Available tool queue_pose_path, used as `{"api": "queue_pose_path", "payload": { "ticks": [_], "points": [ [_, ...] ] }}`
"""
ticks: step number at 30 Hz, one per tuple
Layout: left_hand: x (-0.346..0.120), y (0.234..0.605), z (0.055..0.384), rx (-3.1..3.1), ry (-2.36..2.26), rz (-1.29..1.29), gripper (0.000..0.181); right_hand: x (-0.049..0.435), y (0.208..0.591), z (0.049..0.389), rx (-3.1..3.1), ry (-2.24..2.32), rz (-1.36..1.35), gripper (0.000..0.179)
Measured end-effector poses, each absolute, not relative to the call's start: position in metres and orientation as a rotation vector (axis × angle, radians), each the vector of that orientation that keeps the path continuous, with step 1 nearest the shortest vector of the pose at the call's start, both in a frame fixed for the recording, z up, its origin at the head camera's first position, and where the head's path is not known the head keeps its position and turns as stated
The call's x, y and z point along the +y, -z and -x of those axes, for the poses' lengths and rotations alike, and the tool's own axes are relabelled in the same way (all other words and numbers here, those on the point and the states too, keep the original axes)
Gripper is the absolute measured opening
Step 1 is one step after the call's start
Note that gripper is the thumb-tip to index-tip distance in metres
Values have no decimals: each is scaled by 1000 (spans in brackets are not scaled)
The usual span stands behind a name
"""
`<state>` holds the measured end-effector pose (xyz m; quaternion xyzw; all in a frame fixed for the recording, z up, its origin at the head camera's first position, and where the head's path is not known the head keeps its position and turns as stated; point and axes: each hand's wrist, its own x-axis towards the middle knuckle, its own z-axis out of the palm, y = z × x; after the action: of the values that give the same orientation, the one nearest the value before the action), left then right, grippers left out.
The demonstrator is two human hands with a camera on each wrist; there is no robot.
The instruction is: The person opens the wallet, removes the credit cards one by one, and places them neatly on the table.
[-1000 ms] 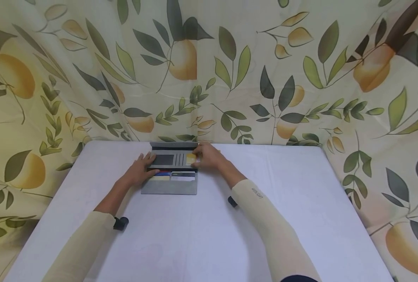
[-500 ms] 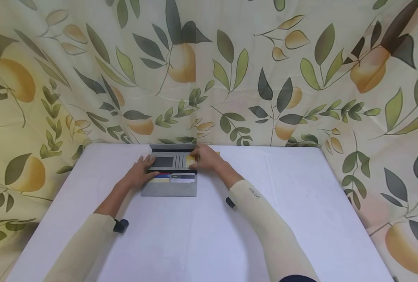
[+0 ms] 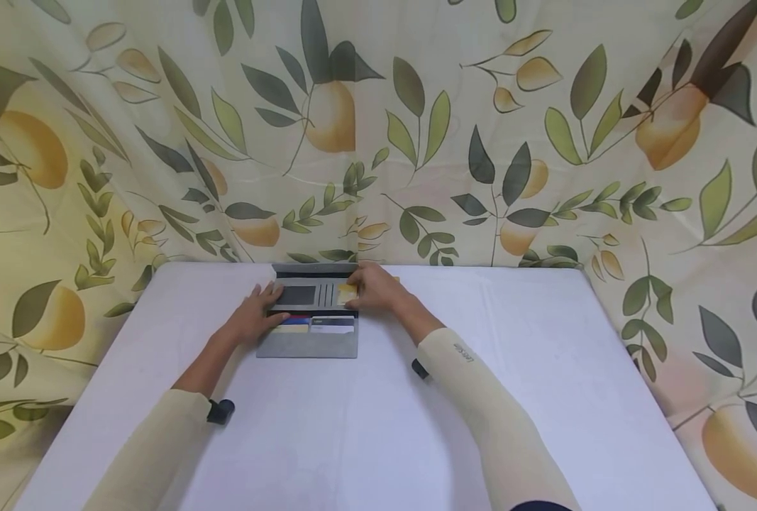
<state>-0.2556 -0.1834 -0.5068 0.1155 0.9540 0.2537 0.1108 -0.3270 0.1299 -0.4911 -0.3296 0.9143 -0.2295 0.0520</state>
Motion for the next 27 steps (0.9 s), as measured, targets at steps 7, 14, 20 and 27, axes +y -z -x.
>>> {"api": "queue_pose_path", "payload": {
  "ticks": [7, 14, 20, 27],
  "points": [
    [-183, 506, 255, 2798, -743, -336, 75, 129, 493, 326, 2773, 741, 984, 51],
    [-183, 505, 254, 2796, -745, -331, 75, 131, 492, 325, 2769, 768, 987, 49],
    [-182, 505, 255, 2804, -743, -344, 75, 136, 490, 322, 2769, 806, 975, 50],
    [-184, 505, 255, 2793, -761, -340, 75, 138, 490, 323, 2760, 814, 939, 51]
  ]
}}
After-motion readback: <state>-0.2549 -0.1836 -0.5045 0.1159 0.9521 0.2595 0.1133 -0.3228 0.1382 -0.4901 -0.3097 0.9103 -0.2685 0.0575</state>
